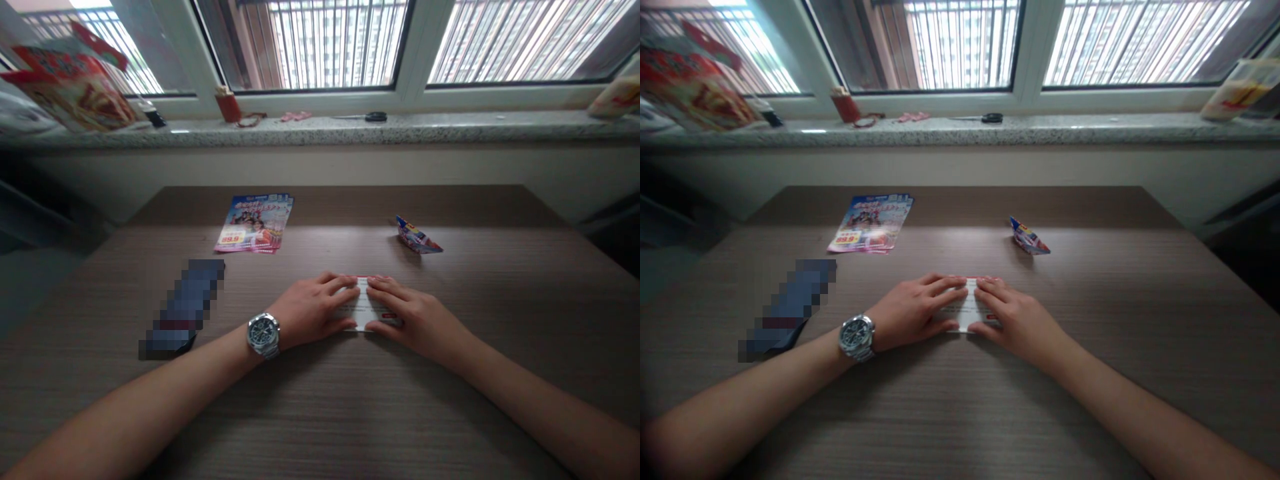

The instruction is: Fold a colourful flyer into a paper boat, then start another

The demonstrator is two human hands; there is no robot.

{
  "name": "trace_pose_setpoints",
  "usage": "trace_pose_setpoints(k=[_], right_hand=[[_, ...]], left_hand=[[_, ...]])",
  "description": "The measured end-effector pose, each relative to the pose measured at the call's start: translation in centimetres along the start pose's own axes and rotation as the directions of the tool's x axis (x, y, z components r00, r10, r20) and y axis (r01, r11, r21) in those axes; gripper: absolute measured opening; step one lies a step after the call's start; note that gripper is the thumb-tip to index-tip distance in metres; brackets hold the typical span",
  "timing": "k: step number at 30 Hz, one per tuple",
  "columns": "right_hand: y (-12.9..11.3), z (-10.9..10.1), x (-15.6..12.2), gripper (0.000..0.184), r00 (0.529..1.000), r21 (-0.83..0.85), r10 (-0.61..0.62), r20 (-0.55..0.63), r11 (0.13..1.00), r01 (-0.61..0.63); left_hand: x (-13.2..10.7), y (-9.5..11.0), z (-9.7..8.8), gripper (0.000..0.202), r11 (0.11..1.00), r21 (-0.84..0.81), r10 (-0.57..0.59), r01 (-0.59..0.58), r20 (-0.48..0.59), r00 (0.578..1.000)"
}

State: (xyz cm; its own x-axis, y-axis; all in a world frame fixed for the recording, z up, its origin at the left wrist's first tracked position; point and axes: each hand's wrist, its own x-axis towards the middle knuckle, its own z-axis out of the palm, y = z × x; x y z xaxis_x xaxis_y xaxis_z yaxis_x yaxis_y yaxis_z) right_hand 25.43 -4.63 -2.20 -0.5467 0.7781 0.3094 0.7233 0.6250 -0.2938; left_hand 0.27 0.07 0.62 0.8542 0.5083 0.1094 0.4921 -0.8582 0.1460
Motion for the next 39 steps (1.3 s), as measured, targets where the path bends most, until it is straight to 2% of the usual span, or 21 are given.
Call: trace_pose_setpoints(k=[22,39], right_hand=[[0.3,-0.1,-0.6,0.050,1.000,0.063,0.026,-0.004,0.998,-0.026],[0.4,-0.2,-0.4,0.048,0.999,0.062,-0.001,-0.034,0.998,0.003]], left_hand=[[-0.9,-1.2,-0.5,0.067,0.993,-0.023,0.115,-0.113,0.122,0.986],[-0.8,-0.9,-0.6,0.066,0.993,-0.085,0.086,-0.081,0.057,0.995]])
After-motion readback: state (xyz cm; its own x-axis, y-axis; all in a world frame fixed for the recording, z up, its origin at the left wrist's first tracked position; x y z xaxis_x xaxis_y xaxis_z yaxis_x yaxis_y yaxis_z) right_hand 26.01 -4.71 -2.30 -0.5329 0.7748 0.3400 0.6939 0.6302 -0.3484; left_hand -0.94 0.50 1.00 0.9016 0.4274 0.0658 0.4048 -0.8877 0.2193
